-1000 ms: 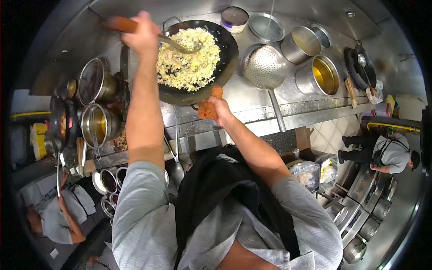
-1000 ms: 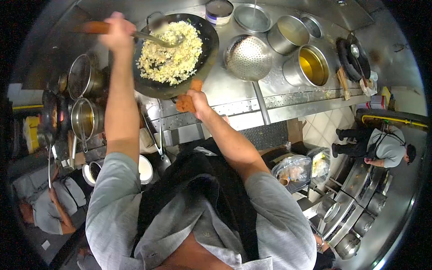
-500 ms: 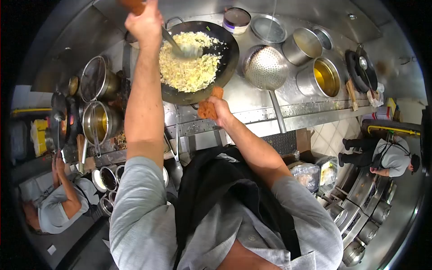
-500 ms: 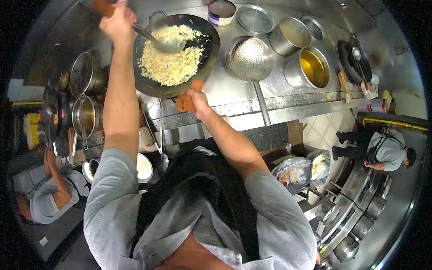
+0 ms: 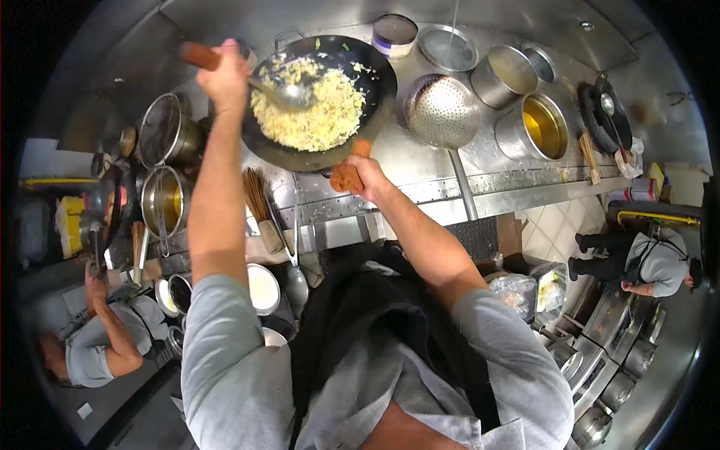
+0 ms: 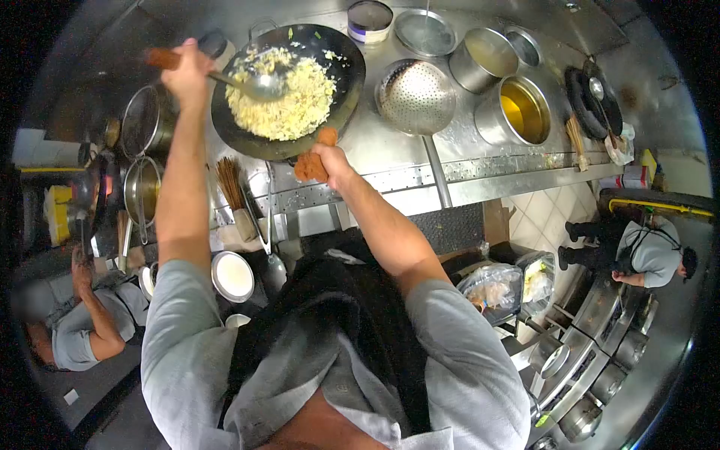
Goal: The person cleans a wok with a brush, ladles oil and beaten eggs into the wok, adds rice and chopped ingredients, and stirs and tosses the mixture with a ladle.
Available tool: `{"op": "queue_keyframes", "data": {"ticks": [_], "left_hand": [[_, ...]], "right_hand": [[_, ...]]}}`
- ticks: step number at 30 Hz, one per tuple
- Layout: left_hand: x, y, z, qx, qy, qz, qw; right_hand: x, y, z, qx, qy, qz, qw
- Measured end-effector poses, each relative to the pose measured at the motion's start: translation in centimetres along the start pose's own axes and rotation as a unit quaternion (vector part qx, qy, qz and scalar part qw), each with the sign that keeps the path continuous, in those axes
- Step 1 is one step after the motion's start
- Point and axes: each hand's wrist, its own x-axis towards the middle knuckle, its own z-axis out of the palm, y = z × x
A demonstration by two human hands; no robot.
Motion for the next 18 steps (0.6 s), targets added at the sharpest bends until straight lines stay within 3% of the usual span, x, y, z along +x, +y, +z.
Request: {"op": "queue_keyframes", "data": {"ticks": [1,3,5,7,9,12,15,17,18], "left_hand": [[2.2,0.2,-1.6,0.046,-0.006,0.033,0.998],[3.2,4.6,-2.8,-0.057,0.029,-0.016,0.998],[3.6,4.7,-5.8,-0.132,-0.008,-0.011,0.991],[0.7,1.9,-6.6,-0.085,0.078,0.001,0.993],[-1.9,0.2,-5.0,-0.117,0.160,-0.081,0.977],[-0.6,2.5,-5.3,-0.179,0.089,-0.175,0.964],[1.8,9.4,-7.4,-0.170,-0.003,-0.198,0.965],[-0.4,13.0,-6.6,-0.226,-0.068,-0.177,0.955],[-2.8,12.2,-4.7,-0.195,-0.045,-0.150,0.968]], "right_hand": [[-0.3,0.1,-0.1,0.007,-0.002,-0.004,1.000],[0.0,0.0,-0.8,0.006,0.001,0.005,1.000],[0.4,-0.3,-1.2,-0.012,0.015,0.012,1.000],[0.4,-0.6,-1.2,-0.057,0.040,0.022,0.997],[0.0,-1.4,-1.0,-0.055,0.026,0.022,0.998],[-3.5,-1.4,-2.1,-0.023,0.002,0.015,1.000],[-14.1,-1.3,-0.6,0.035,0.026,-0.021,0.999],[-14.7,-0.4,-0.8,0.033,0.027,0.005,0.999],[-11.8,-0.2,-0.9,0.032,0.017,0.025,0.999]]}}
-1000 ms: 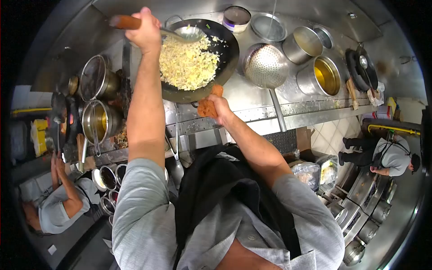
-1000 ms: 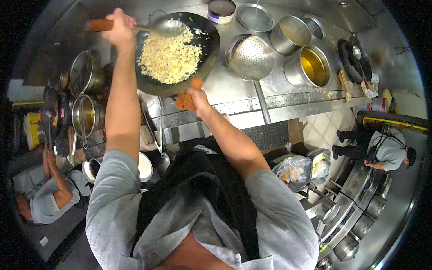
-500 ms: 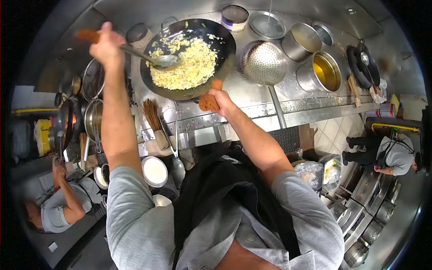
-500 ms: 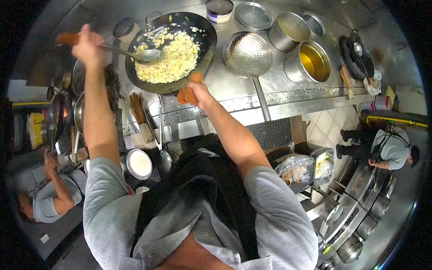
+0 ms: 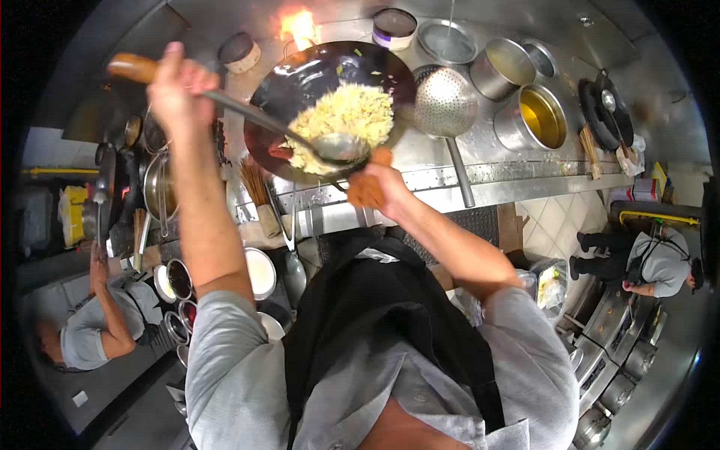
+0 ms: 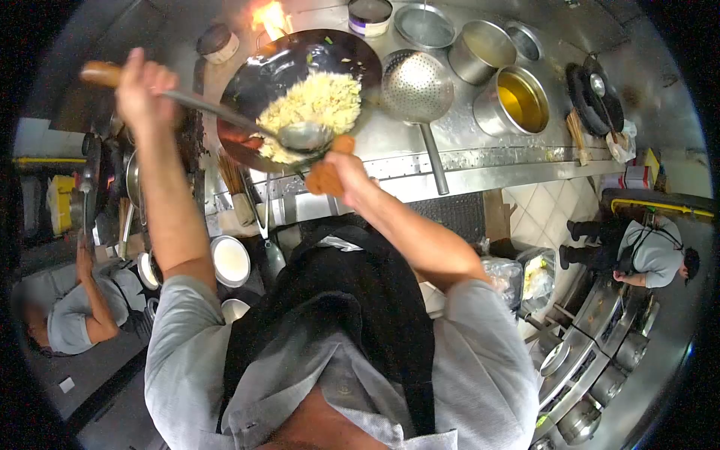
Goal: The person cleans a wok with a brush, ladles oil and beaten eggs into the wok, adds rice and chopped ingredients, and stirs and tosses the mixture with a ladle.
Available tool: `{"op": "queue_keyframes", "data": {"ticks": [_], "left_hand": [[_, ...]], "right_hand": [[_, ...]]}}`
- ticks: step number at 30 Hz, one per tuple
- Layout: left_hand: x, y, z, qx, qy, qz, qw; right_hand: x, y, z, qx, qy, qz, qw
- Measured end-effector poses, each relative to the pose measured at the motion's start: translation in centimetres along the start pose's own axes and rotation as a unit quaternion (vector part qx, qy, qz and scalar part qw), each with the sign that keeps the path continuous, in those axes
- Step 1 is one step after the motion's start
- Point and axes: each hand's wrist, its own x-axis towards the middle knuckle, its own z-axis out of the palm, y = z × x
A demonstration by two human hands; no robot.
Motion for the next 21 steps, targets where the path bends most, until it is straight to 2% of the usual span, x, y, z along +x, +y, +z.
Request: {"op": "queue_keyframes", "data": {"ticks": [1,2,3,5,6,7,8,9,10,11,12,13,14,15,17,18,19,21], "left_hand": [[-0.6,-2.4,1.1,0.027,0.041,0.049,0.998],[-0.3,-5.3,0.9,0.018,0.053,0.053,0.997],[0.3,-7.0,0.7,0.009,0.065,0.060,0.996],[0.8,-5.2,0.7,0.011,0.071,0.074,0.995],[1.1,-4.1,1.0,0.012,0.074,0.079,0.994],[0.4,-2.0,1.6,-0.007,0.044,0.077,0.996],[-0.8,-0.1,1.9,0.001,-0.005,0.088,0.996],[-2.1,1.3,2.1,0.009,-0.056,0.097,0.994],[-3.6,1.9,2.2,0.023,-0.128,0.108,0.986],[-4.9,0.4,3.1,0.102,-0.062,0.127,0.985],[-6.4,-2.1,4.6,0.178,0.003,0.152,0.972],[-7.1,-4.5,4.9,0.253,0.067,0.178,0.949],[-4.8,-8.2,3.2,0.132,0.054,0.166,0.976],[-3.2,-9.2,2.0,0.174,0.043,0.213,0.960],[-0.6,-5.8,1.3,0.164,0.048,0.206,0.964],[-0.5,-3.1,1.8,0.043,0.050,0.174,0.983],[-1.4,-0.4,2.3,0.011,0.023,0.141,0.990],[-3.1,2.9,1.6,-0.018,-0.145,0.138,0.980]], "right_hand": [[2.6,-0.1,0.1,-0.005,-0.012,0.018,1.000],[4.0,0.7,0.0,-0.026,0.021,0.011,0.999],[3.5,1.7,-0.9,-0.024,0.002,-0.003,1.000],[0.3,5.2,-3.6,-0.013,-0.035,-0.028,0.999],[-1.4,7.0,-5.3,-0.010,-0.017,-0.065,0.998],[-1.7,7.5,-7.7,-0.033,-0.061,-0.022,0.997],[-1.9,7.4,-7.5,-0.026,-0.060,-0.046,0.997],[-2.4,7.0,-6.5,-0.015,-0.057,-0.070,0.996],[-3.7,4.6,-3.4,0.014,-0.063,-0.023,0.998],[-3.6,2.4,0.0,0.047,-0.066,0.028,0.996],[1.9,3.0,0.3,0.041,-0.003,-0.005,0.999],[3.8,2.3,1.0,-0.009,-0.044,-0.008,0.999],[3.3,2.9,0.8,-0.014,-0.035,-0.028,0.999],[2.8,3.6,0.4,-0.020,-0.026,-0.049,0.998],[-0.6,5.9,-3.4,-0.027,-0.041,-0.051,0.997],[-3.1,6.0,-4.7,-0.078,-0.031,-0.044,0.996],[-2.7,7.0,-7.1,-0.039,-0.018,0.001,0.999],[-3.9,5.5,-4.9,-0.041,-0.026,-0.078,0.996]]}}
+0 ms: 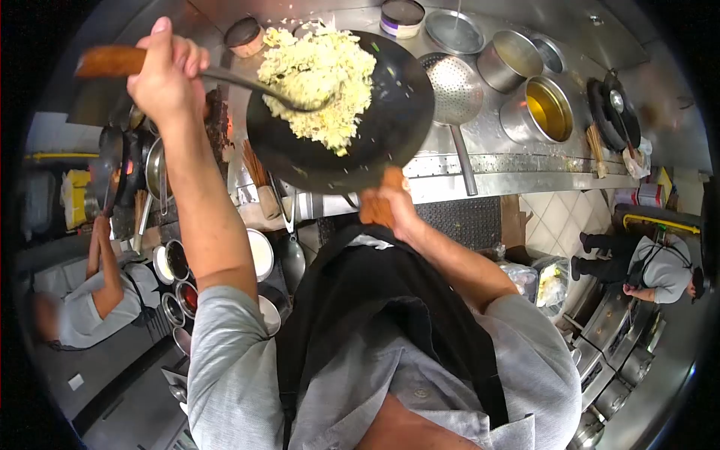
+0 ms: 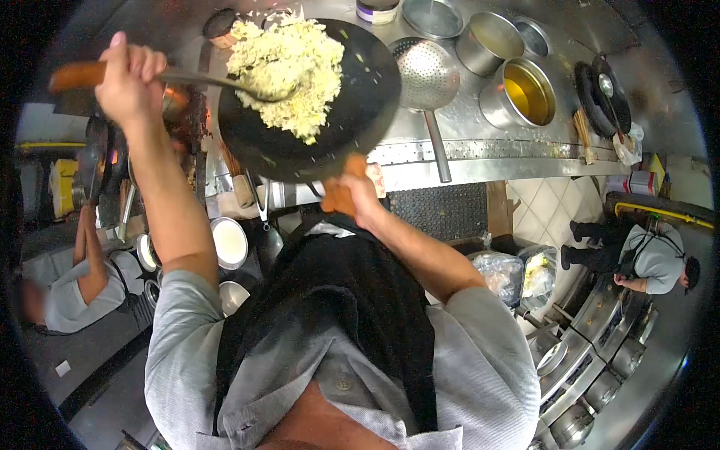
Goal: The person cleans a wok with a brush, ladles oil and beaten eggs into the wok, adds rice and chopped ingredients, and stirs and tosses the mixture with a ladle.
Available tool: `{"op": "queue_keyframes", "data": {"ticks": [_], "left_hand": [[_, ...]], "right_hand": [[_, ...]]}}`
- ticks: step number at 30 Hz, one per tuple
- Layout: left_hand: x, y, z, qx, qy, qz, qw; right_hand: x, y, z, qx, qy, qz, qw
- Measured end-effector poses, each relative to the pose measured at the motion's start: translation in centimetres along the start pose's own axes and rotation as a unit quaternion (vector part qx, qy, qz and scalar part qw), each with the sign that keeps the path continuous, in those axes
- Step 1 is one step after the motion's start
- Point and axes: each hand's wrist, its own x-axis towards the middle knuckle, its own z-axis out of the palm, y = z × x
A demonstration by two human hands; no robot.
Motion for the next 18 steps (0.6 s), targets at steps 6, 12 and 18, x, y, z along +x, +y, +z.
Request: {"op": "queue_keyframes", "data": {"ticks": [6,12,18], "left_hand": [[-2.7,-11.6,1.2,0.164,0.182,-0.014,0.969],[4.0,-1.7,1.8,0.032,0.079,-0.025,0.996],[-0.9,-9.2,5.6,0.247,0.088,0.019,0.965]], "right_hand": [[6.1,-2.6,6.5,-0.005,0.022,0.023,0.999],[-0.1,-1.6,2.3,0.026,0.001,0.044,0.999],[11.7,-4.5,7.3,-0.019,0.062,0.036,0.997]]}}
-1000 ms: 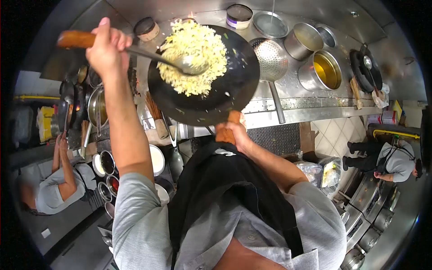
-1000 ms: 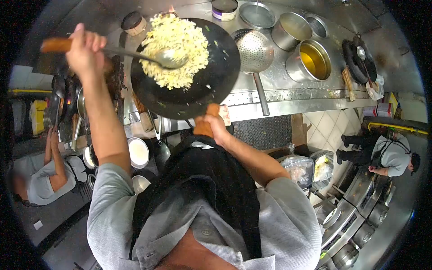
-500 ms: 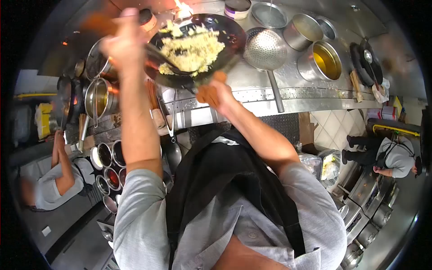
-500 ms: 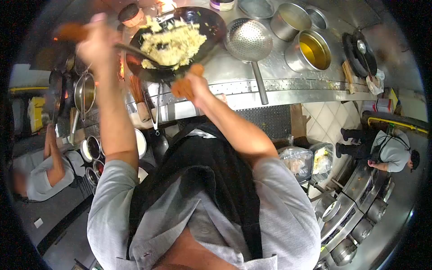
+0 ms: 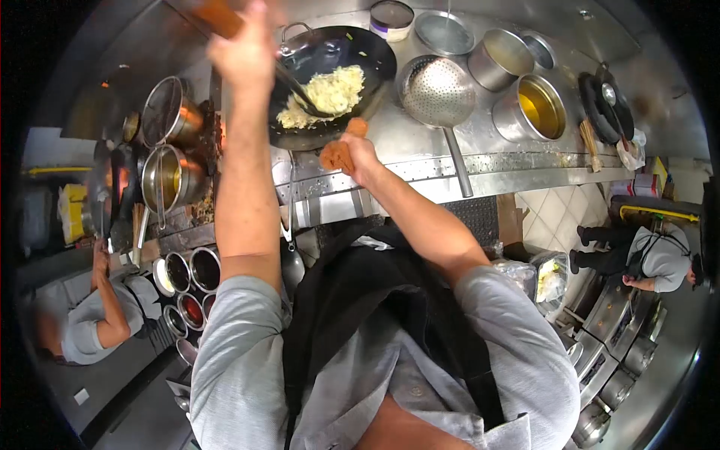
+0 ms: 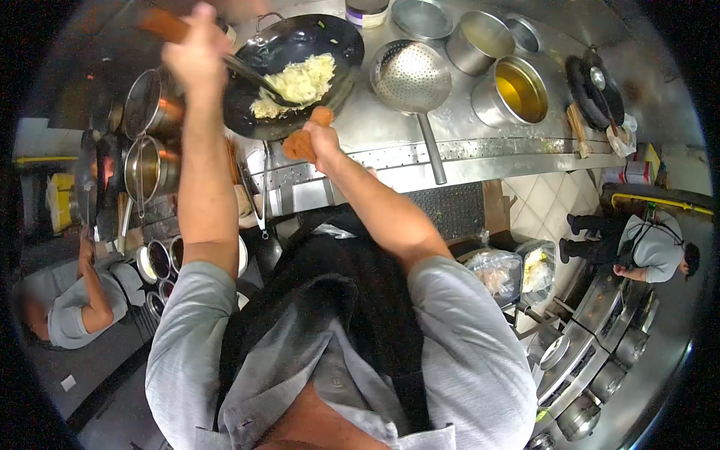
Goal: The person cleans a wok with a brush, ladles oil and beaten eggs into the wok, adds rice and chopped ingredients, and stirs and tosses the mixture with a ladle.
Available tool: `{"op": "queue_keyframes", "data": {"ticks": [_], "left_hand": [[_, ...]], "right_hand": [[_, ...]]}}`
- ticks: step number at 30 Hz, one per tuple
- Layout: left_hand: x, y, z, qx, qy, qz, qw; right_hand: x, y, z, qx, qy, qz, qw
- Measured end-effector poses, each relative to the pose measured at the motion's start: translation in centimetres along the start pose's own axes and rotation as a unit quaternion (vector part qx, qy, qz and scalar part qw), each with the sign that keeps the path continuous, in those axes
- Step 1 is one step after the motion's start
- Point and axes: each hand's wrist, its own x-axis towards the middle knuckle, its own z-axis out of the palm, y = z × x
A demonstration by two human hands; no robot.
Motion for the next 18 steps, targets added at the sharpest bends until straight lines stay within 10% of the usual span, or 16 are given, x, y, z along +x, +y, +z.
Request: {"op": "queue_keyframes", "data": {"ticks": [11,14,18], "left_hand": [[6.6,-11.1,-1.0,-0.126,-0.018,-0.090,0.988],[6.0,-7.2,-0.4,-0.092,0.017,0.024,0.995],[6.4,-11.1,-0.2,-0.069,-0.007,-0.099,0.993]], "right_hand": [[7.0,3.2,-1.9,0.066,-0.059,-0.030,0.996],[6.6,2.8,-1.8,0.069,-0.032,-0.037,0.996],[6.5,1.9,-1.3,0.057,-0.036,-0.031,0.997]]}}
